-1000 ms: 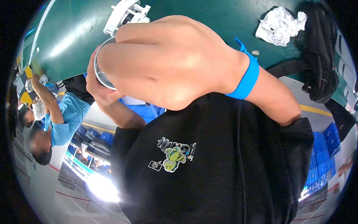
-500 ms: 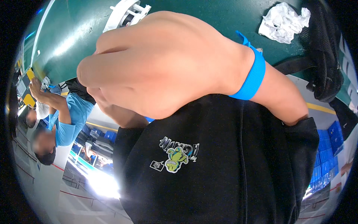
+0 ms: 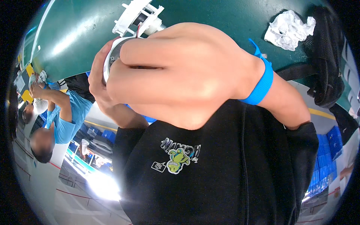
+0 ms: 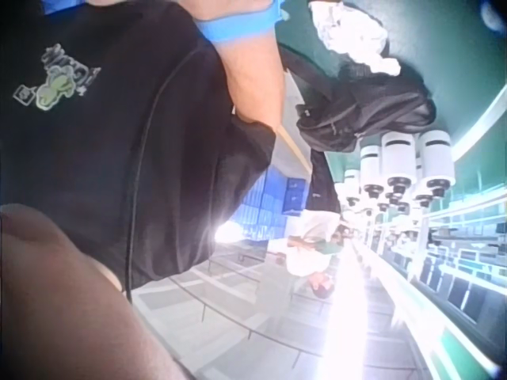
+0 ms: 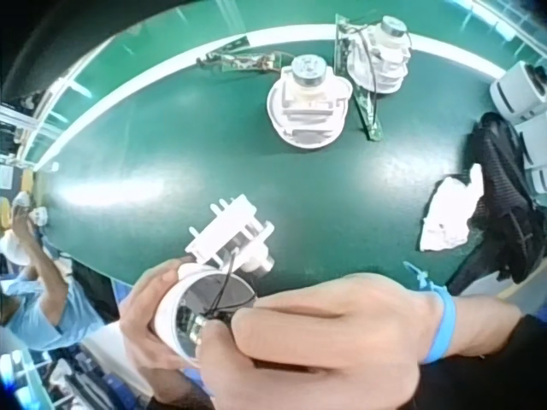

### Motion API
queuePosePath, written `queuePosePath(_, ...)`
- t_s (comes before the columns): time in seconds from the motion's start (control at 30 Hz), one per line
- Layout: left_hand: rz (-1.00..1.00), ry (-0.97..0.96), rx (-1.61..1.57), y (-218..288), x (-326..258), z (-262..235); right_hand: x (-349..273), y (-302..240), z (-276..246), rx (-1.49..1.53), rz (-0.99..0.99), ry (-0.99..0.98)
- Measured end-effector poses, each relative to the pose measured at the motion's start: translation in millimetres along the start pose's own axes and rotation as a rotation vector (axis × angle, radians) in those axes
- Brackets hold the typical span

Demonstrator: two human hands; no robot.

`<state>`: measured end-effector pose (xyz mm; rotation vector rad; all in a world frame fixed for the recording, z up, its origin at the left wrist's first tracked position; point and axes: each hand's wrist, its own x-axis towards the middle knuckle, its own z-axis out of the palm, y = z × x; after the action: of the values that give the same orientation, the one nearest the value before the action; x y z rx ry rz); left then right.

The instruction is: Assembling the internal components and housing of security cameras on a production line.

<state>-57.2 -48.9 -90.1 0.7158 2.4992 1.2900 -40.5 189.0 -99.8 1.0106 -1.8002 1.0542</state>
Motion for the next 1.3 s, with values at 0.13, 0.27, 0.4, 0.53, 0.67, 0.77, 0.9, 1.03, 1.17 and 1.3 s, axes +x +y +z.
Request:
queuePosePath(0.13, 0.115, 0.041, 0.018, -3, 4, 4, 1, -1, 3, -0.039, 0.009, 0.096)
queuePosePath(0.27, -0.024, 0.038, -0.074, -2, -1, 4, 1, -3, 7, -0.092, -0.047, 0.149)
queuePosePath(0.4, -0.101, 0.048, -0.111, -1, -1, 4, -1, -6, 3, -0.105, -0.036, 0.163)
queuePosePath(0.53, -0.026, 0.071, -0.084, -1, -3, 7, -2, 2, 0, -0.097, -0.106, 0.141)
queuePosePath(0.67, 0.025, -0.011, -0.012, 1, 7, 0, -4, 6, -2, -0.019, -0.091, 0.080)
queuePosePath(0.77, 0.053, -0.062, 0.040, -1, 9, -2, -9, 10, 2, 0.036, -0.075, 0.101)
queuePosePath(0.9, 0.197, -0.057, -0.003, -13, 12, -1, 3, 2, 1, 0.105, 0.118, 0.119)
queuePosePath(1.03, 0.313, -0.038, -0.039, -11, 19, 3, 6, 1, -4, 0.133, 0.180, 0.015)
queuePosePath(1.17, 0.077, -0.100, 0.019, -1, 11, -2, 5, 6, 2, 0.203, 0.255, -0.144)
queuePosePath(1.3, 0.046, -0.062, -0.023, -1, 11, 0, 18, 16, -34, 0.426, 0.724, -0.397)
